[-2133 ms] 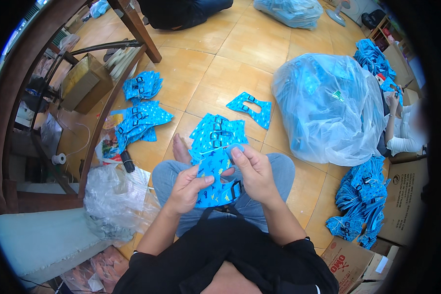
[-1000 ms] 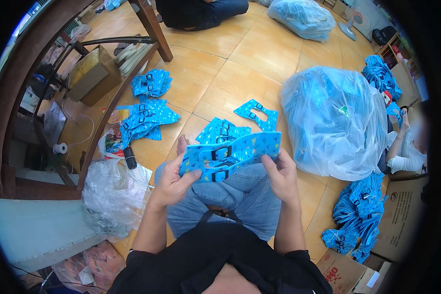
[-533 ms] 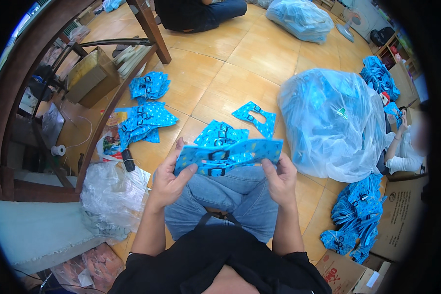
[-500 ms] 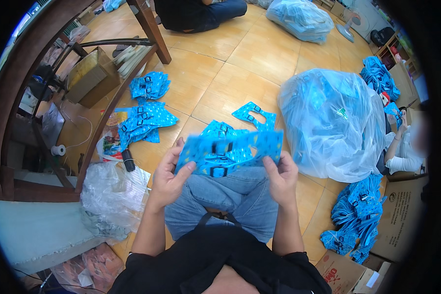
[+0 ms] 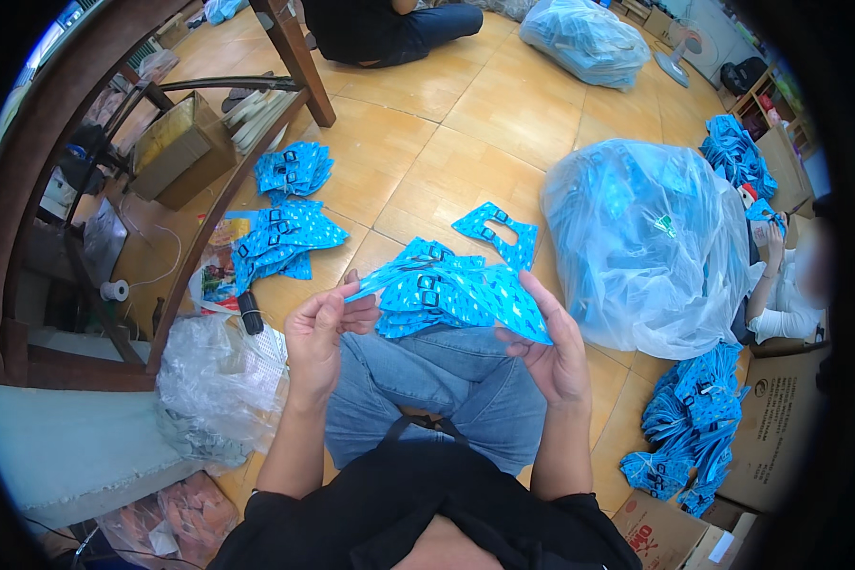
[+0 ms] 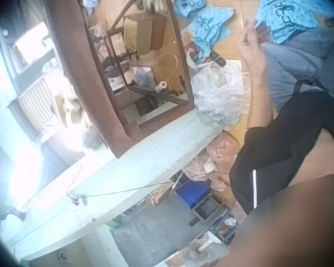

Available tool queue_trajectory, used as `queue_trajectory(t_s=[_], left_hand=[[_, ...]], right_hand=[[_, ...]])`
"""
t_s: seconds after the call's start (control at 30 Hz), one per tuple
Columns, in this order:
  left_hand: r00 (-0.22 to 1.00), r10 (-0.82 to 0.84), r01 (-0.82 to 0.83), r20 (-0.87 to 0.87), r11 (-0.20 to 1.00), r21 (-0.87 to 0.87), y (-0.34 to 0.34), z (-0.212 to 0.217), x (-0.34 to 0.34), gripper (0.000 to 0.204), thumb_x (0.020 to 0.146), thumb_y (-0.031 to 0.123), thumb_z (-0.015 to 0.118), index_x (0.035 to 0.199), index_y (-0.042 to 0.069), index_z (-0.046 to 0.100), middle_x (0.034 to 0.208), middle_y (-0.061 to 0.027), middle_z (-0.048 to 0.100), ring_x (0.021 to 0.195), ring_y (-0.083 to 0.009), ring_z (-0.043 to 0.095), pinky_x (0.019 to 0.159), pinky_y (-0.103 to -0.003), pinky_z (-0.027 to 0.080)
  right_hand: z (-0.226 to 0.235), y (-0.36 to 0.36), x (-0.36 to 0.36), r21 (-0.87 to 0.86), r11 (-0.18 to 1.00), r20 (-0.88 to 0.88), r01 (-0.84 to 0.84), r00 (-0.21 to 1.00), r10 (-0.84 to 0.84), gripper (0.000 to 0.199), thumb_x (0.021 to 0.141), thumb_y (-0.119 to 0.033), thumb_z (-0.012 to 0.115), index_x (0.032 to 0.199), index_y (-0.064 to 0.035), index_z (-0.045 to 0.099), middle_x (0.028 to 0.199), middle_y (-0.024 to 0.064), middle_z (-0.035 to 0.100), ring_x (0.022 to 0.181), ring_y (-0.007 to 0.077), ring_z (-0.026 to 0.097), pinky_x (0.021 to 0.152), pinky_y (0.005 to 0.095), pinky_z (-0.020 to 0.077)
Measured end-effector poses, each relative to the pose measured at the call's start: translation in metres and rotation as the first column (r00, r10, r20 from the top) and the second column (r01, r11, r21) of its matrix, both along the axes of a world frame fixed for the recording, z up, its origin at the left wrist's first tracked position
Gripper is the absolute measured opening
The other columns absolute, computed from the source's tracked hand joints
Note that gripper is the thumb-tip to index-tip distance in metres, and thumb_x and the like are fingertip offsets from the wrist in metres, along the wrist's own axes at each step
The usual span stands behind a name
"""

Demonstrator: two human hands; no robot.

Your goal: The person folds blue patterned fabric harnesses, stacks them, and ties bundles with a white string. The person also places tied bundles into a large plastic bag and continues folding more harnesses.

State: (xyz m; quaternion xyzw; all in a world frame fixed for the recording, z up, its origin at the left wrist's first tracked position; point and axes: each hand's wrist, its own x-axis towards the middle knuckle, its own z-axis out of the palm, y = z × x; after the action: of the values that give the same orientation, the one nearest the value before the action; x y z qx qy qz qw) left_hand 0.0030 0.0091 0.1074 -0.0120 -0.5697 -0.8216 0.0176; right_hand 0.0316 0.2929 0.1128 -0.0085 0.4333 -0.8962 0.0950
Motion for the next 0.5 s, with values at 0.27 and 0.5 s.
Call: queue_trajectory(t_s=[0.27,0.5], left_hand=[[0.999,0.002,-0.002,0.034,1.000,-0.006,0.003,0.001,-0.005,0.033,0.098,0.027,0.054,0.108,-0.003,0.065,0.092,-0.0171,0.070,0.077,-0.0213,0.070,0.066,-0.028,0.055],[0.998,-0.019,0.019,0.055,1.000,-0.002,0.003,-0.001,-0.010,0.029,0.096,0.022,0.057,0.108,-0.003,0.065,0.091,-0.0159,0.070,0.078,-0.0221,0.070,0.068,-0.028,0.054]], right_hand=[[-0.004,-0.004,-0.004,0.011,0.999,0.035,0.048,0.998,-0.048,0.079,0.091,-0.045,0.059,0.144,0.0049,0.028,0.125,0.0149,0.056,0.095,0.0210,0.064,0.070,0.0261,0.0555],[-0.008,-0.005,-0.013,-0.140,0.990,0.031,0.034,0.999,-0.030,0.080,0.091,-0.038,0.062,0.148,0.0016,0.022,0.131,0.0127,0.052,0.099,0.0195,0.063,0.077,0.0301,0.0533]])
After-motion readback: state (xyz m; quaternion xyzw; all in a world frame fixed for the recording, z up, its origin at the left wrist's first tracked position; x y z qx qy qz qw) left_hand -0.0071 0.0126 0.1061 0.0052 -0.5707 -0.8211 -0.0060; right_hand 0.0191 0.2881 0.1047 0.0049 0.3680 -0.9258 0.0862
